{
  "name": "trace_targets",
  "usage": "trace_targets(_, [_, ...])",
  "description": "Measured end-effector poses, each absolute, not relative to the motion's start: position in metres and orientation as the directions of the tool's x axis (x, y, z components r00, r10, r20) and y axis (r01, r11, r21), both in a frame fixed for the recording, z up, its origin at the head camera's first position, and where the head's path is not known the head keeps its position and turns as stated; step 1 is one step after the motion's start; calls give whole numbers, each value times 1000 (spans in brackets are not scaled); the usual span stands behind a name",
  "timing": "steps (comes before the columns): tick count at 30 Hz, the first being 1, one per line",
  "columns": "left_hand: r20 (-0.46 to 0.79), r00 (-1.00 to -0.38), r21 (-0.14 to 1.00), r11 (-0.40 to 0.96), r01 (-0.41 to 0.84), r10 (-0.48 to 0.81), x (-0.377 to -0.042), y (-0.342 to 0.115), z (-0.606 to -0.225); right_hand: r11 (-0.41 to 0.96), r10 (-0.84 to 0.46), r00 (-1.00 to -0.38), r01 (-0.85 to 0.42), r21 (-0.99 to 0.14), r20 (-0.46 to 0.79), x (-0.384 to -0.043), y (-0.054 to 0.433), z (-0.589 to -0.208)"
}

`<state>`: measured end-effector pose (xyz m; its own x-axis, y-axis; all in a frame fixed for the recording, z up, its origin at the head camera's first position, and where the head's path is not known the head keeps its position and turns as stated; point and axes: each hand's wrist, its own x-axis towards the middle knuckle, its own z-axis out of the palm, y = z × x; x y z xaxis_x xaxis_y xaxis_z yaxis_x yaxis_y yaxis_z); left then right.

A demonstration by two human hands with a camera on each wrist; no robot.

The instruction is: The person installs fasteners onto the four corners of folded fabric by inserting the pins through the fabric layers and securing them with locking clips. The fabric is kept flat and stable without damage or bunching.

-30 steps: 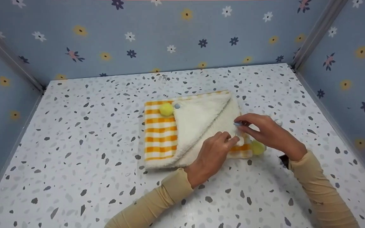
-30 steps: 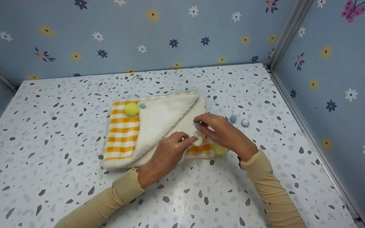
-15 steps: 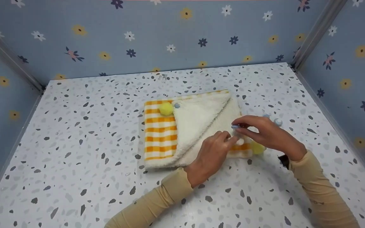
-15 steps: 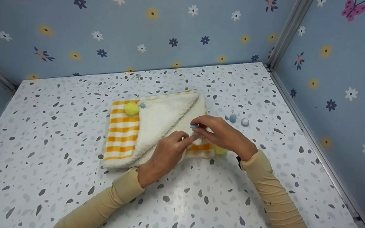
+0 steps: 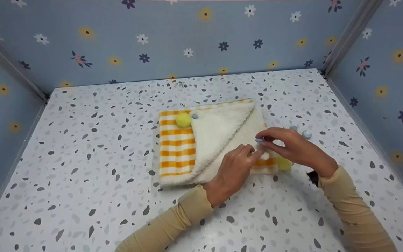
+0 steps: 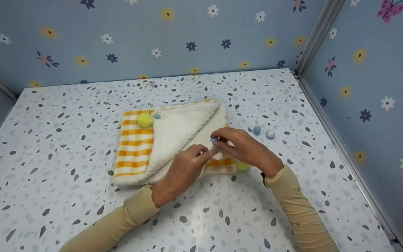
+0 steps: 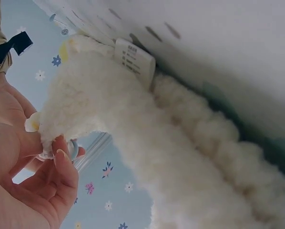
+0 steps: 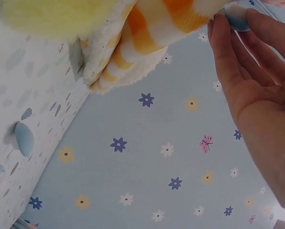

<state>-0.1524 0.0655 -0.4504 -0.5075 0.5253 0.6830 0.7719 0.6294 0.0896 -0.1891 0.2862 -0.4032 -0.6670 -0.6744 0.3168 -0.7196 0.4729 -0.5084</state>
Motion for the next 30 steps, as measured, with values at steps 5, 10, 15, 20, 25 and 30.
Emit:
trace_targets(5, [691, -509, 91, 637, 766, 513, -153, 64, -450, 459, -688, -652, -730, -506, 317, -189, 284, -404])
trace_targets(10, [695, -516, 105, 639, 762, 501, -153, 62, -450, 457, -699, -642, -739, -495, 314, -188, 282, -405])
trace_targets(15, [705, -519, 113, 647, 755, 483, -154, 62, -450, 430, -718, -623, -748, -505, 310, -187, 279, -405])
trace_targets(20, [698, -546, 134, 665, 735, 463, -155, 64, -448, 436, -729, -626, -737, -517, 278, -187, 281, -404])
trace_targets(25, [685, -584, 193, 665, 722, 435, -156, 65, -445, 501, -686, -696, -663, -556, 213, -186, 285, -399])
trace_targets(30, [656, -611, 249, 638, 729, 442, -156, 65, -443, 513, -672, -716, -635, -577, 191, -185, 291, -397])
